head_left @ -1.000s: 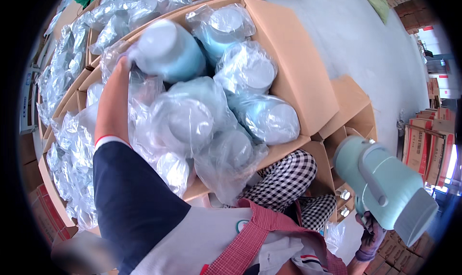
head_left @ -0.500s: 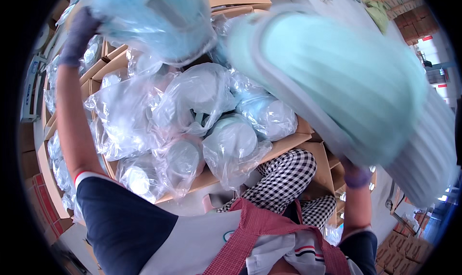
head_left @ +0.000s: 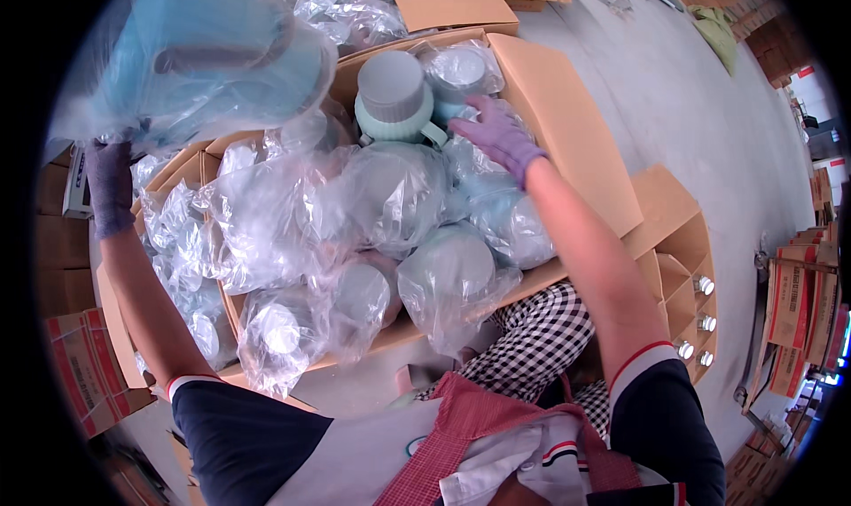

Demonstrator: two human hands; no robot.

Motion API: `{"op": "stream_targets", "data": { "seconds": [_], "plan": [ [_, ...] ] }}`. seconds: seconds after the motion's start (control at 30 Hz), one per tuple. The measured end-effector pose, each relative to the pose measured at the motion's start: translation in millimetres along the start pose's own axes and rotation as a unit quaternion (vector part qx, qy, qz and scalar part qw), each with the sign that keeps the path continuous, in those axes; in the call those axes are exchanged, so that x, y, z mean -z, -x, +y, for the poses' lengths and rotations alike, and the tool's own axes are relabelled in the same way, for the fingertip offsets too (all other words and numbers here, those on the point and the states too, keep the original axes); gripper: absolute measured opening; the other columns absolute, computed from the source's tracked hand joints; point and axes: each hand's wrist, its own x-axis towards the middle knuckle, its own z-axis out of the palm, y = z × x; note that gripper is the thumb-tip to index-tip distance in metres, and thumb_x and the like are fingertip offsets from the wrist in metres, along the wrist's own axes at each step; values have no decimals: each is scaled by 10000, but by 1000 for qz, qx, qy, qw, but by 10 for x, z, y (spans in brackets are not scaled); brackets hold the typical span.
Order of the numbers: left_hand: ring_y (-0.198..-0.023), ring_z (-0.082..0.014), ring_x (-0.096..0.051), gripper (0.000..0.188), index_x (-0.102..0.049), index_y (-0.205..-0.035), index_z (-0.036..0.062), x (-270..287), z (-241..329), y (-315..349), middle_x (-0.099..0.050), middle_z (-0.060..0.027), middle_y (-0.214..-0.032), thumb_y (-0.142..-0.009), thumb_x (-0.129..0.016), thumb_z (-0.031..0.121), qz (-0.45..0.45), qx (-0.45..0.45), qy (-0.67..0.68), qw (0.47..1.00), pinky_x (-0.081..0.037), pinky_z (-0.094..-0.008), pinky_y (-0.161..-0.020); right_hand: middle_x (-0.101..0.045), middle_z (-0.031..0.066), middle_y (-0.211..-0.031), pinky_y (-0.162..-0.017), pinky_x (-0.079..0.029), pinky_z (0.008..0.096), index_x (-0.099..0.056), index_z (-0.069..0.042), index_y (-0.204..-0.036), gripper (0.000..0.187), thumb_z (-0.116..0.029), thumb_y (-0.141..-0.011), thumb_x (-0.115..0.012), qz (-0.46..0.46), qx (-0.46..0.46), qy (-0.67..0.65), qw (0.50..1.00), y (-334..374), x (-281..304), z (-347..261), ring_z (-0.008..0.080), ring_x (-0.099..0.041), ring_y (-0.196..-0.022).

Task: The person sits on the floor and repeatedly unpacks light blue electric kettles from plastic bags, places them into a cardboard box with dividers, and then removes them to place them back into the bag. The person also folds cardboard boxes at the end.

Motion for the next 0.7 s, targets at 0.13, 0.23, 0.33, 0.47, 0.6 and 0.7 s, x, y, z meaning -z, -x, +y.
{"op": "stream_targets", "data": {
  "seconds": [0.13, 0.23, 0.33, 0.47, 0.6, 0.7],
  "plan": [
    [-966, -181, -602, 285, -641, -1060, -33, -183, 694, 501, -650, -110, -1063, -828, -671, 130, 35, -85, 11, 996, -474, -314, -847, -606, 129, -1147, -883, -465, 284, -543, 22, -1256, 503, -326, -900, -618, -20, 17, -65, 998, 1212, 697, -177, 158, -568, -1040],
    [-929, -265, -607, 218, -663, -984, 39, -431, 1110, 594, -644, -118, -997, -772, -650, 92, 5, -290, -177, 940, -482, -379, -810, -594, 81, -1133, -872, -472, 321, -554, -16, -1248, 498, -408, -941, -562, 64, -67, -162, 982, 2188, 1038, 427, 186, -569, -1050],
    [-860, -311, -618, 208, -675, -930, 92, -1231, 1216, 874, -647, -113, -921, -727, -639, 66, 21, -542, -360, 759, -497, -419, -751, -577, 87, -1152, -878, -487, 412, -504, -52, -1295, 611, -543, -931, -485, 174, -110, -446, 871, 2844, 893, 298, 241, -578, -1063],
    [-814, -235, -643, 205, -663, -994, 64, -3141, 1519, 1683, -667, -93, -946, -789, -675, 67, -35, -669, -70, 739, -522, -349, -695, -509, 111, -1306, -990, -428, 484, -404, -39, -1378, 757, -636, -915, -358, 277, 74, -539, 792, 3671, 1516, 491, 313, -501, -1177],
    [-1030, -253, -596, 349, -601, -1147, 37, -3298, 2881, 3665, -607, -138, -1147, -802, -653, 55, -324, -692, 109, 636, -499, -341, -867, -566, 151, -1265, -950, -478, 429, -469, -21, -1332, 692, -572, -947, -305, 418, 114, -489, 757, 5126, 2660, 990, 305, -563, -1114],
    [-1058, -240, -569, 456, -535, -1193, 2, -3722, 3184, 3971, -581, -148, -1130, -793, -694, 154, -549, -407, 386, 619, -463, -366, -929, -601, 190, -1206, -926, -490, 410, -527, -13, -1286, 690, -577, -945, -321, 472, 69, -501, 722, 5734, 2682, 514, 288, -590, -1066]
  ]
}}
